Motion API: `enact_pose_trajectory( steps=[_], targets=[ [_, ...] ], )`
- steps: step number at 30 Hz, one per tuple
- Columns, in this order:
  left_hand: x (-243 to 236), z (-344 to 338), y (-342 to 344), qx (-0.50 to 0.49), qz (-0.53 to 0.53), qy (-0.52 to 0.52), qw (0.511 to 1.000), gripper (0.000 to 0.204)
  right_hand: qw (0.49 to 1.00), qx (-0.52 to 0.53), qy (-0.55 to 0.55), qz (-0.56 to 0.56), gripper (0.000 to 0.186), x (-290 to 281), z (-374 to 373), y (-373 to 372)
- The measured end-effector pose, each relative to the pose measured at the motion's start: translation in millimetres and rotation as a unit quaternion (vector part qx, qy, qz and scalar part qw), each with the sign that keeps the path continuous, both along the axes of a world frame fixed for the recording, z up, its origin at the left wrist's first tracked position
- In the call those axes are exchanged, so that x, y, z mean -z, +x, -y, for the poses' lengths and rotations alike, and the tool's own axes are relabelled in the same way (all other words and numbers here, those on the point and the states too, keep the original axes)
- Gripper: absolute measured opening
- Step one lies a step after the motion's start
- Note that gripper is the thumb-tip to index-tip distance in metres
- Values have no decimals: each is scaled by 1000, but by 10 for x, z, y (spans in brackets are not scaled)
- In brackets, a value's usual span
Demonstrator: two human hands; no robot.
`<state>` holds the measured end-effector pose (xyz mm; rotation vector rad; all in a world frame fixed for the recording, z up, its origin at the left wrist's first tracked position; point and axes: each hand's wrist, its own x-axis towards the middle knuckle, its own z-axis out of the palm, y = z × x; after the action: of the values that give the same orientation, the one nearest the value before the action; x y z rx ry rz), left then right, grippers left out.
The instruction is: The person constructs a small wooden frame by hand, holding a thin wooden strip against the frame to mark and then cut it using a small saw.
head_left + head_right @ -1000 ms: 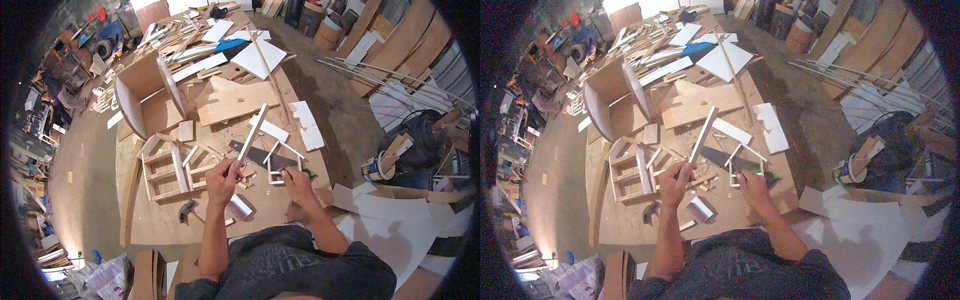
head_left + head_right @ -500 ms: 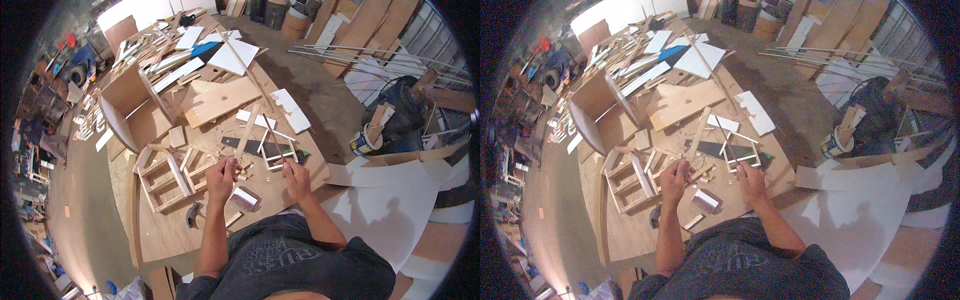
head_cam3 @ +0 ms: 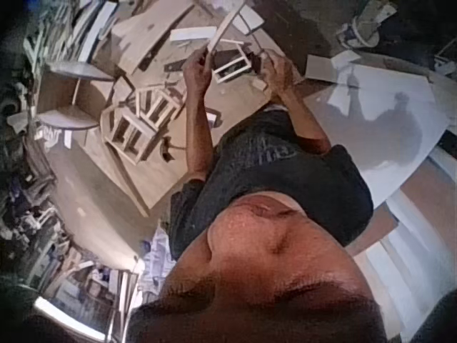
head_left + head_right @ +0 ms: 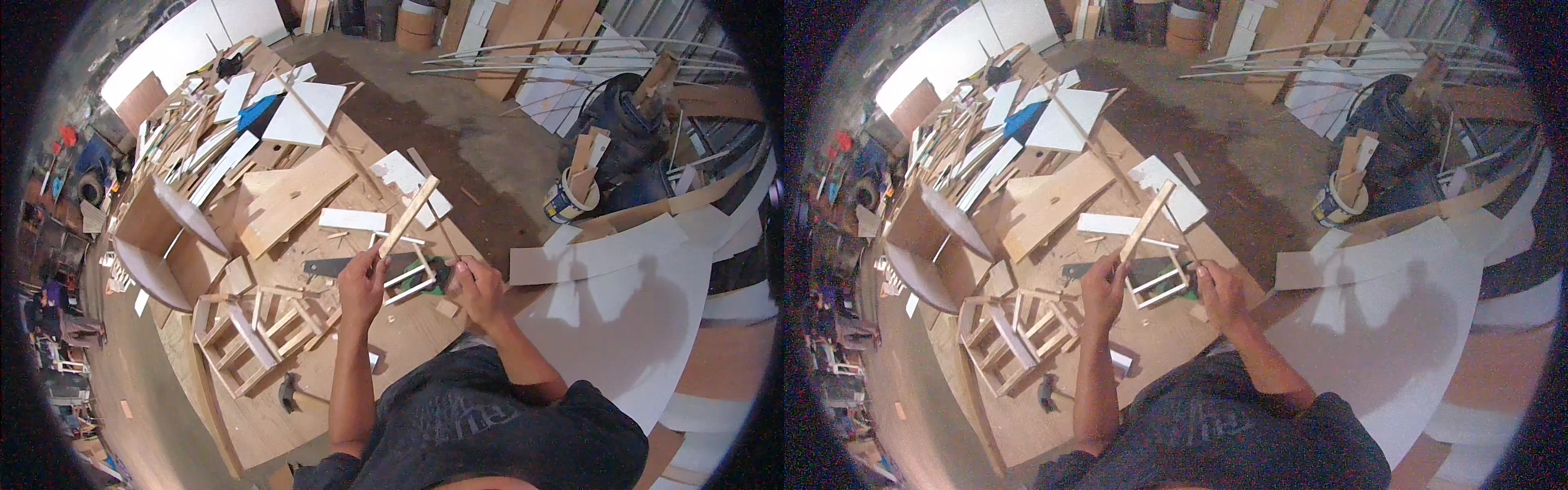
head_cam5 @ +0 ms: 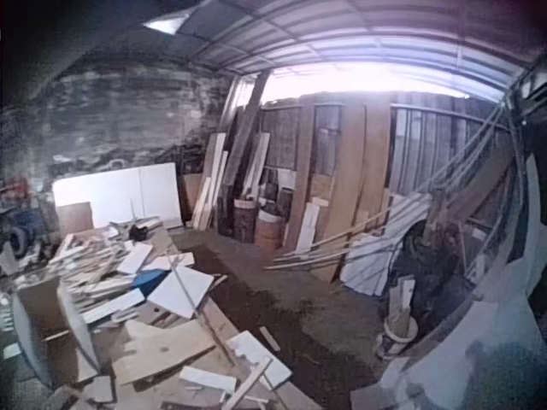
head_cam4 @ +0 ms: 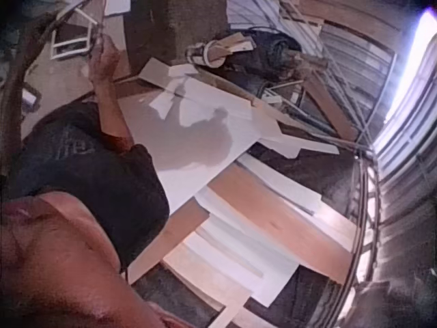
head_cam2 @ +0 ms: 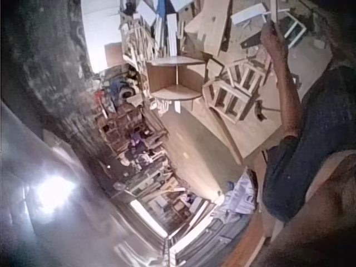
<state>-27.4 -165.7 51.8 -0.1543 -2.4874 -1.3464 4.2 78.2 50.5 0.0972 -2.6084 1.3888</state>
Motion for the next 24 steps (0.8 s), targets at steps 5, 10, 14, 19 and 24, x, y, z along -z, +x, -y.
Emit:
enact_pose_trajectory(
  steps=[5,10,14,19,24],
  targets=[
    [257,-660,-654,-51,124,58,989,31,998,55,2,8,30,367,-601,-455],
    [947,-1134,-1476,-60,-7,-24,998,29,997,42,-11,67,29,552,-1094,-961],
    [1480,-1472,-1933,-32,48,-10,998,30,996,-2,5,94,29,797,-1306,-1345],
    [2115,-1685,-2263,-24,2,-91,996,30,985,-17,62,161,28,1392,-1318,-1774],
    [2357,-1709,-2335,-3,20,-126,992,26,993,-50,83,62,20,1943,-1209,-2091]
  ],
)
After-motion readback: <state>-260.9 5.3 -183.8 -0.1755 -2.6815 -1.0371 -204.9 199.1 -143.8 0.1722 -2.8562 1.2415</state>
